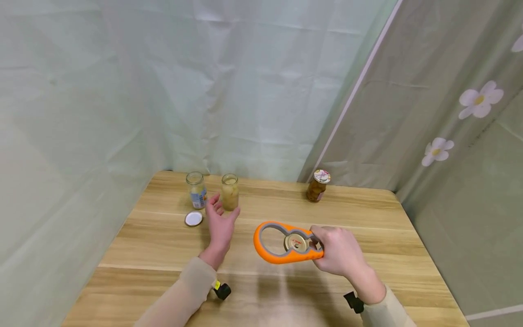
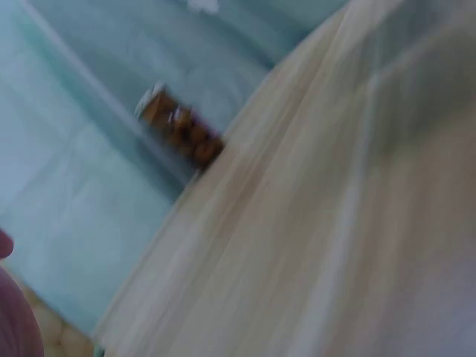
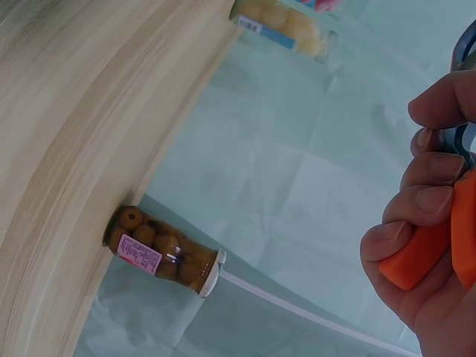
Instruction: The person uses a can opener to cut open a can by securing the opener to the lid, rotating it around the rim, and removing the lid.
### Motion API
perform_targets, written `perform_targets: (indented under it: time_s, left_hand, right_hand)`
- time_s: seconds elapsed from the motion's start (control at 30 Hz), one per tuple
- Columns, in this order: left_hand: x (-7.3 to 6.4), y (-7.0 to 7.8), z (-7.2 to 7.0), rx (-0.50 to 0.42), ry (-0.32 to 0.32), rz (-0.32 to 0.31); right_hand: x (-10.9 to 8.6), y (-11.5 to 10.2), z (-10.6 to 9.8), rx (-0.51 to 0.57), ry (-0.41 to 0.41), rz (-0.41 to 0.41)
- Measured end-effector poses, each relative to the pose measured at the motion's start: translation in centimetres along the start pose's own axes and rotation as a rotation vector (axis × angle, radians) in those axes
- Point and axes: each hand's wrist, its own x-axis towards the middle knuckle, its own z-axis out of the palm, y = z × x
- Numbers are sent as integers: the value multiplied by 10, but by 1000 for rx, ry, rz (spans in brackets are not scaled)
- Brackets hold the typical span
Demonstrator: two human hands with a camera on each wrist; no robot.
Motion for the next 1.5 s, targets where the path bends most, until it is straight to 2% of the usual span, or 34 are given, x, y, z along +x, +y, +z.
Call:
perform_targets:
  time_s: [0.07, 0.13, 0.27, 0.43, 0.57, 0.7, 0.83, 1.0, 1.1, 1.23, 1.37, 1.5]
  left_hand:
    - [-12, 4, 3, -50, -1, 6]
    - [-23, 7, 6, -90, -31, 6]
    - [-45, 16, 11, -143, -164, -39]
    - [-74, 27, 13, -198, -393, -160]
    - [-90, 35, 13, -264, -616, -246]
    - [-95, 39, 13, -350, -819, -306]
    - [-93, 39, 13, -481, -958, -394]
    - [-91, 40, 12, -645, -1055, -468]
    - [-91, 39, 11, -742, -1117, -550]
    - [-92, 37, 10, -806, -1175, -641]
    - [-96, 35, 11, -836, -1172, -665]
    - [-100, 35, 14, -859, -1180, -647]
  right_hand:
    - [1, 1, -1, -2, -5, 4]
    - [2, 1, -1, -6, -7, 7]
    - [3, 2, -2, -19, -1, 8]
    - [3, 3, -3, -31, 1, 6]
    - [4, 3, -3, -43, 5, -3]
    - [6, 1, -3, -60, 7, -13]
    - [8, -1, -2, -71, 7, -27]
    - [11, -4, 1, -84, 4, -48]
    - [13, -6, 4, -94, -1, -56]
    - [14, -9, 5, -102, -11, -64]
    - [17, -12, 7, -106, -12, -68]
    - [18, -13, 9, -94, 3, -78]
